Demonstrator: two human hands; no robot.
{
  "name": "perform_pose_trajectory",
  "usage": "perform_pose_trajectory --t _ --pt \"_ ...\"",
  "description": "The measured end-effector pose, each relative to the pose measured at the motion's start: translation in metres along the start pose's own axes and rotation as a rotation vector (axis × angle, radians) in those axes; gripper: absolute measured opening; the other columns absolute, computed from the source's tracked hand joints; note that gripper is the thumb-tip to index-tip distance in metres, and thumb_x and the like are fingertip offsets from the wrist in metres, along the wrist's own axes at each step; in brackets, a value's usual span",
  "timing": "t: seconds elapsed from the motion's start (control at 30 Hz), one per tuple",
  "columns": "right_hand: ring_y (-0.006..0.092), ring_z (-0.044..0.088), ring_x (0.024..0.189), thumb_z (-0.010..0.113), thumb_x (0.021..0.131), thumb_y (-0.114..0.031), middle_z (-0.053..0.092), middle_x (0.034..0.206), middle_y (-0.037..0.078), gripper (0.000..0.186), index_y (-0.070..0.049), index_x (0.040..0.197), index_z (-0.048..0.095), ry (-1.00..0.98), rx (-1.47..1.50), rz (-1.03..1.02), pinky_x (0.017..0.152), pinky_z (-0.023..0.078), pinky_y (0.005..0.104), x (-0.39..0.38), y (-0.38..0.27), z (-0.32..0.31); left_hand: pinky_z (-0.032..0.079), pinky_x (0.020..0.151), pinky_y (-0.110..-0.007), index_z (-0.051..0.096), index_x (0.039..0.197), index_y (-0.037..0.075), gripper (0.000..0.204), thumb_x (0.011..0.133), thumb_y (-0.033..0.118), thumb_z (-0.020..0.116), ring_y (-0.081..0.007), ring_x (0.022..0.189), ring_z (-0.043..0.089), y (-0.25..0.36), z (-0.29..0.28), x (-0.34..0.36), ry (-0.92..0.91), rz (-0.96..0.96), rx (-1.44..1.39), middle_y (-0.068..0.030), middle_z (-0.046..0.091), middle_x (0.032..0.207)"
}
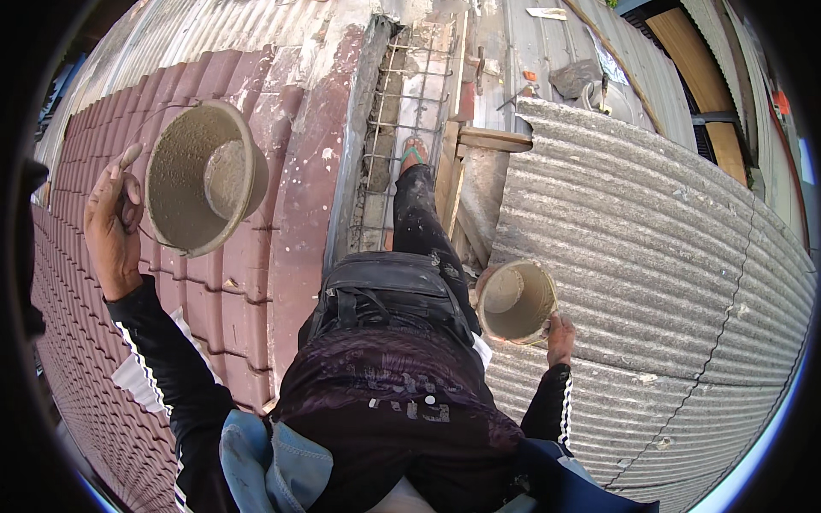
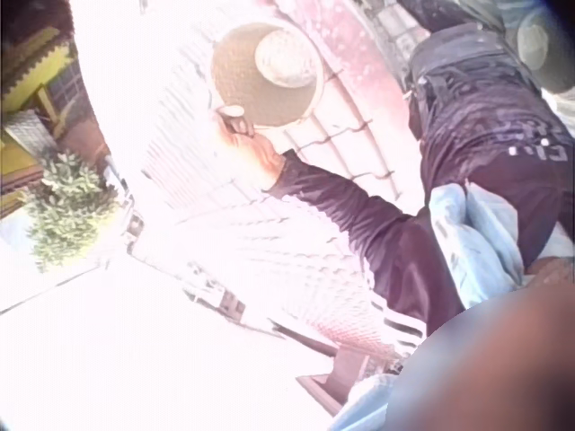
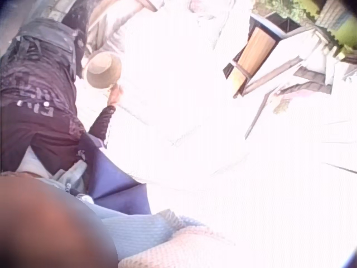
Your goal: The person scoops wet cement from buckets and spreads it along a narrow roof ridge using a trowel. They repeatedly walk back and forth along the ridge, refilling the trowel and smoothing the cement over a wire mesh.
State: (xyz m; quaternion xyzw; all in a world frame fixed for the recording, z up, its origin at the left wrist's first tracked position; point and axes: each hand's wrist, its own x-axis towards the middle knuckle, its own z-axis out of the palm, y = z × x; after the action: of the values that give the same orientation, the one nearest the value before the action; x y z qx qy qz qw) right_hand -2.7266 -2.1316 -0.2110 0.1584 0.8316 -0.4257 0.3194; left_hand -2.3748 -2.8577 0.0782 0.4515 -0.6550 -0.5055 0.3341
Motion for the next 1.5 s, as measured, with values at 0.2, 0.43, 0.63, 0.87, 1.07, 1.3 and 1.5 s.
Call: perform_pose_trajectory --t 0.2,0.43,0.63,0.87,1.07,1.3,1.5 --pt "0.015 0.062 0.073 0.068 0.103 -0.019 0.067 0.083 0.001 0.012 -0.009 0.097 0.068 -0.08 0.172 0.122 0.064 0.049 0.0321 0.073 -0.093 0.037 0.022 0.052 -0.019 0.068 0.132 -0.006 0.037 0.11 0.021 0.056 -0.0016 0.057 0.034 -0.026 0.1 0.085 0.08 -0.271 -0.002 0.003 0.055 0.071" --pt "0.0116 0.059 0.068 0.067 0.104 -0.021 0.065 0.078 0.0 0.017 -0.008 0.093 0.069 -0.108 -0.095 0.089 0.062 0.05 0.0294 0.118 -0.217 0.071 0.03 0.057 -0.02 0.068 0.134 -0.004 0.036 0.111 0.019 0.055 -0.0037 0.064 0.041 -0.003 0.145 0.17 0.068 -0.24 -0.04 0.0002 0.061 0.079" --pt "0.0094 0.057 0.067 0.064 0.107 -0.026 0.063 0.075 0.0 0.023 -0.006 0.096 0.07 -0.078 -0.082 -0.042 0.063 0.047 0.027 0.123 -0.285 0.09 0.035 0.06 -0.021 0.069 0.133 -0.005 0.034 0.11 0.017 0.057 -0.0059 0.067 0.045 0.017 0.159 0.21 0.03 -0.141 -0.083 0.0 0.059 0.085" --pt "0.0085 0.052 0.066 0.061 0.109 -0.029 0.062 0.076 0.001 0.03 -0.004 0.094 0.069 0.023 -0.03 -0.196 0.063 0.044 0.0269 0.13 -0.357 0.126 0.03 0.06 -0.021 0.074 0.125 -0.004 0.028 0.108 0.015 0.061 -0.0044 0.067 0.039 0.018 0.173 0.241 0.037 -0.074 -0.021 0.0042 0.056 0.08" --pt "0.0089 0.052 0.068 0.063 0.107 -0.03 0.061 0.076 0.0 0.029 -0.005 0.095 0.069 -0.001 -0.04 -0.205 0.064 0.043 0.0266 0.151 -0.402 0.153 0.024 0.056 -0.02 0.077 0.119 -0.001 0.024 0.107 0.015 0.063 -0.0023 0.063 0.034 0.016 0.196 0.286 0.018 -0.135 0.077 0.008 0.053 0.074" --pt "0.0086 0.051 0.063 0.063 0.107 -0.028 0.06 0.073 -0.001 0.027 -0.005 0.095 0.069 0.0 -0.1 -0.051 0.06 0.044 0.0262 0.246 -0.452 0.188 0.023 0.053 -0.019 0.077 0.116 -0.001 0.023 0.107 0.015 0.063 -0.0013 0.059 0.034 0.004 0.272 0.38 0.042 -0.215 0.085 0.0073 0.053 0.073" --pt "0.0075 0.05 0.061 0.065 0.107 -0.027 0.059 0.071 -0.003 0.029 -0.008 0.086 0.067 -0.035 -0.034 0.03 0.058 0.041 0.0263 0.31 -0.494 0.213 0.029 0.055 -0.019 0.076 0.118 -0.002 0.024 0.108 0.014 0.061 -0.0028 0.059 0.038 0.0 0.353 0.494 0.037 -0.26 0.056 0.0054 0.054 0.074"
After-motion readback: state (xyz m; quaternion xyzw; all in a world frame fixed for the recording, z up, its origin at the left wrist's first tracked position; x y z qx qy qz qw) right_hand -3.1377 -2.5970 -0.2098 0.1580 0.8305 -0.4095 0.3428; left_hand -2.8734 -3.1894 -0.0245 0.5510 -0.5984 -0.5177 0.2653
